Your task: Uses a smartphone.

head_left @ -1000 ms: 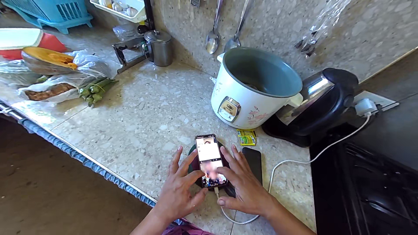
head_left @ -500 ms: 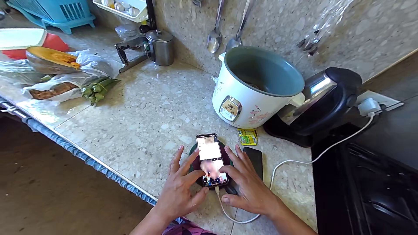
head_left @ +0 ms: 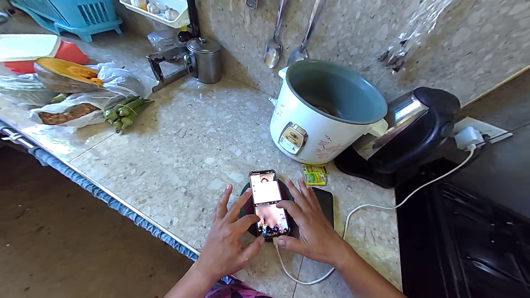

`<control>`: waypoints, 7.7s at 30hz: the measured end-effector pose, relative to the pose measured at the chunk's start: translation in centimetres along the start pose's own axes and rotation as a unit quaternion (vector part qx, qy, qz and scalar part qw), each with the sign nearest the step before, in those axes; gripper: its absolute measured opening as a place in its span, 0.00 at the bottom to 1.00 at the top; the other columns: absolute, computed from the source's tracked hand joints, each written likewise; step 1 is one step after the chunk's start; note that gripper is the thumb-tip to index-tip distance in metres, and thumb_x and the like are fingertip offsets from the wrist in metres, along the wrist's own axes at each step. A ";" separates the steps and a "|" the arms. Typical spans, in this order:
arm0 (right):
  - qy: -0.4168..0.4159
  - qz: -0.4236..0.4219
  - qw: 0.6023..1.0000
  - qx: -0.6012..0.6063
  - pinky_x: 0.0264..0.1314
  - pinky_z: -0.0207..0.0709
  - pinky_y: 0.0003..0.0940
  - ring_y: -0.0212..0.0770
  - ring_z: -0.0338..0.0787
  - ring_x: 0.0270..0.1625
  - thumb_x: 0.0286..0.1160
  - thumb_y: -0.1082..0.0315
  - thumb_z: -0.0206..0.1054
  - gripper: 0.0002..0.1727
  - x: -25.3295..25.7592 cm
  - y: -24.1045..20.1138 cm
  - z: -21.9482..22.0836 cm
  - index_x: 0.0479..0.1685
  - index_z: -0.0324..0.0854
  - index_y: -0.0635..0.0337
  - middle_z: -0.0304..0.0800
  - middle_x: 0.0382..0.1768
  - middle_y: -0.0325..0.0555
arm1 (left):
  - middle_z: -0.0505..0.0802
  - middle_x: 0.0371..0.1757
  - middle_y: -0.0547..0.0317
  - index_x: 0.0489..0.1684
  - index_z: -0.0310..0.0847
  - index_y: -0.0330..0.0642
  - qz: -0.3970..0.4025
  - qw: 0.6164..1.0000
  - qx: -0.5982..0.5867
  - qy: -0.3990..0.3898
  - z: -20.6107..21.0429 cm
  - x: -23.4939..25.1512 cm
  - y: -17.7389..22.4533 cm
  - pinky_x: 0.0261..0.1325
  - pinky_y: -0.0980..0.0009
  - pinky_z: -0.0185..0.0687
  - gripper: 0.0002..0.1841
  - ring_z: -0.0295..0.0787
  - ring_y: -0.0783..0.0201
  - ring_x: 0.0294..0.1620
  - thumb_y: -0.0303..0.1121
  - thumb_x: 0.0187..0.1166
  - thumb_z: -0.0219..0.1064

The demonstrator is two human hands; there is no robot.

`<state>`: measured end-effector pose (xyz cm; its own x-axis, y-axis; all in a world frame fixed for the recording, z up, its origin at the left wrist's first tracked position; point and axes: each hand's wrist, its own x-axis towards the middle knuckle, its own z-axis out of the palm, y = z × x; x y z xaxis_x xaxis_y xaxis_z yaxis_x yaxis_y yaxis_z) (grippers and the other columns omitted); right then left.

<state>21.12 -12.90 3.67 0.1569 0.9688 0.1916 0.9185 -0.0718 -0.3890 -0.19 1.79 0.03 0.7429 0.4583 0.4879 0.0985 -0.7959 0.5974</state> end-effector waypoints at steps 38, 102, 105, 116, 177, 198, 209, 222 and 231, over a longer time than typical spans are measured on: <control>-0.066 0.046 0.997 0.017 0.80 0.66 0.55 0.44 0.80 0.76 0.86 0.40 0.49 0.27 3.6 1.3 -3.5 0.65 0.84 0.45 0.92 0.60 0.33 | 0.75 0.85 0.50 0.54 0.85 0.57 -0.025 0.999 -0.009 0.030 0.1 -0.1 -0.1 0.90 0.40 0.51 0.21 0.50 0.38 0.93 0.59 0.73 0.66; -0.124 0.067 0.990 0.012 0.82 0.63 0.59 0.38 0.88 0.69 0.82 0.44 0.61 0.32 3.0 1.0 -3.5 0.80 0.71 0.50 0.92 0.64 0.36 | 0.79 0.82 0.49 0.53 0.84 0.53 -0.061 0.996 -0.017 0.062 -0.1 0.1 -0.2 0.89 0.42 0.54 0.14 0.57 0.40 0.91 0.46 0.74 0.66; -0.122 0.072 0.990 0.015 0.82 0.63 0.60 0.39 0.88 0.69 0.86 0.50 0.58 0.28 3.1 1.1 -3.5 0.80 0.71 0.51 0.93 0.63 0.36 | 0.78 0.83 0.49 0.53 0.84 0.53 -0.062 0.996 -0.018 0.059 -0.1 0.2 -0.2 0.90 0.42 0.53 0.14 0.56 0.40 0.92 0.46 0.75 0.66; -0.118 0.068 0.991 0.005 0.83 0.64 0.57 0.38 0.89 0.68 0.88 0.60 0.50 0.23 3.1 1.2 -3.4 0.78 0.73 0.50 0.93 0.63 0.35 | 0.78 0.83 0.49 0.55 0.85 0.54 -0.079 0.996 0.000 0.050 0.0 0.3 -0.1 0.89 0.40 0.53 0.16 0.56 0.39 0.91 0.47 0.74 0.65; -0.137 0.030 0.987 -0.075 0.80 0.65 0.63 0.44 0.88 0.70 0.72 0.35 0.65 0.40 2.4 -0.8 -3.5 0.79 0.72 0.50 0.91 0.64 0.39 | 0.78 0.83 0.48 0.54 0.85 0.52 -0.081 0.995 0.003 0.060 0.1 0.2 -0.1 0.89 0.41 0.54 0.16 0.57 0.39 0.91 0.47 0.74 0.65; -0.161 0.050 0.984 -0.055 0.83 0.62 0.62 0.42 0.87 0.71 0.64 0.34 0.71 0.48 2.5 -0.6 -3.9 0.83 0.66 0.52 0.90 0.67 0.40 | 0.78 0.83 0.50 0.54 0.86 0.53 -0.084 0.995 0.007 0.058 0.1 0.1 0.0 0.89 0.40 0.54 0.16 0.56 0.38 0.91 0.47 0.74 0.66; -0.152 0.045 0.985 -0.065 0.83 0.62 0.62 0.42 0.89 0.69 0.64 0.33 0.70 0.47 2.5 -0.7 -3.5 0.82 0.68 0.53 0.91 0.65 0.39 | 0.79 0.82 0.49 0.54 0.86 0.53 -0.081 0.995 0.007 0.059 0.1 0.2 -0.1 0.88 0.40 0.54 0.16 0.57 0.38 0.91 0.47 0.74 0.66; -0.147 0.046 0.986 -0.070 0.83 0.63 0.62 0.41 0.90 0.67 0.66 0.34 0.69 0.46 2.6 -0.8 -3.5 0.82 0.69 0.53 0.92 0.63 0.40 | 0.78 0.83 0.49 0.54 0.85 0.53 -0.083 0.995 0.009 0.061 0.1 0.2 -0.1 0.88 0.40 0.54 0.16 0.57 0.38 0.91 0.47 0.73 0.66; -0.133 0.037 0.987 -0.079 0.81 0.66 0.61 0.42 0.91 0.65 0.66 0.34 0.69 0.44 2.5 -0.7 -3.4 0.80 0.71 0.53 0.93 0.60 0.40 | 0.79 0.82 0.49 0.54 0.86 0.53 -0.087 0.994 0.011 0.063 0.1 0.1 0.1 0.88 0.41 0.55 0.16 0.57 0.38 0.91 0.47 0.73 0.66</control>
<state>22.05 -11.22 7.46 0.1435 0.9861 -0.0834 0.9567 -0.1597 -0.2434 -0.02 1.77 0.08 0.6255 0.6337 0.4551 0.2327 -0.7083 0.6665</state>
